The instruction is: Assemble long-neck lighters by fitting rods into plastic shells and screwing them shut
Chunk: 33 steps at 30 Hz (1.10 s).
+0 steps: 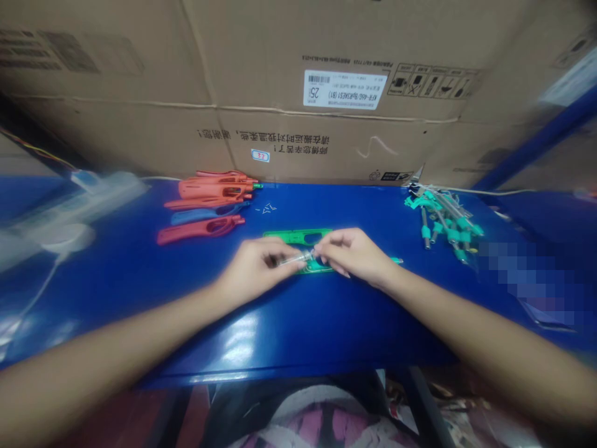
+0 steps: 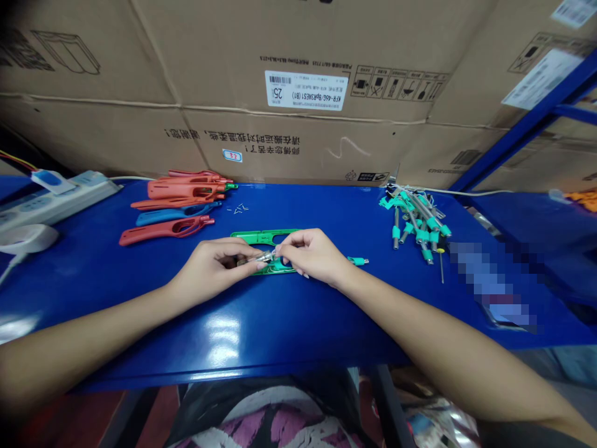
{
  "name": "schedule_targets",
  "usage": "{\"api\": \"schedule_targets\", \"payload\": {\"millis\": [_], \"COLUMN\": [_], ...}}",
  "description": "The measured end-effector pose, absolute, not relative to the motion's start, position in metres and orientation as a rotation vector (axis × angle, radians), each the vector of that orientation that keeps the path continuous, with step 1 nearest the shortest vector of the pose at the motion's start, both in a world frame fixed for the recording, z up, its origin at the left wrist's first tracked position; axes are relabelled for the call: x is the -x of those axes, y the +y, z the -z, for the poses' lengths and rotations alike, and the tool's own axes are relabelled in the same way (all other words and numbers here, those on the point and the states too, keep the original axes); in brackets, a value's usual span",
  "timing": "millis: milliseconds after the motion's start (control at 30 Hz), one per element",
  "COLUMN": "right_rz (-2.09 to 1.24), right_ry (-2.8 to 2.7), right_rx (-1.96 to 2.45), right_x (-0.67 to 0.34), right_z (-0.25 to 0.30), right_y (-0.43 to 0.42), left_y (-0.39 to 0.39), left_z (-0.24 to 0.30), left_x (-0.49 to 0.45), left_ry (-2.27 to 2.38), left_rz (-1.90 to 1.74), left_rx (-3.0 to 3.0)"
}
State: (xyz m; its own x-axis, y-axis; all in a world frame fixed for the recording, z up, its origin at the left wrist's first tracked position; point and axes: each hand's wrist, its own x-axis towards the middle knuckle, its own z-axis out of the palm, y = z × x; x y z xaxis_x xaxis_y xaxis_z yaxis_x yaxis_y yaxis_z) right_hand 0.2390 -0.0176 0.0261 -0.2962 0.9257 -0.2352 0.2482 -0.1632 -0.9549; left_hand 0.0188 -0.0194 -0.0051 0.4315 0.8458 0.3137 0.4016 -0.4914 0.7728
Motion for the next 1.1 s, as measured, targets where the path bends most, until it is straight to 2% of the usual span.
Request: {"api": "schedule_targets", "payload": {"millis": [767,1100], "right_rz": [-1.52,-1.517], "right_ry": [-1.502,-1.463], "right_rx": [1.299,1.264], "right_x": [-0.244,-0.247], "right_z": [-0.024,-0.021], "right_y": [-0.015,-0.015], "left_y": [-0.019,-0.014], "left_z": [-0.009,-0.019], "left_x": [-0.013,-0.003], "left_ry": [0.997,0.966], "left_rz": [-1.011,-0.696], "left_rx": [-2.168,-2.455]}}
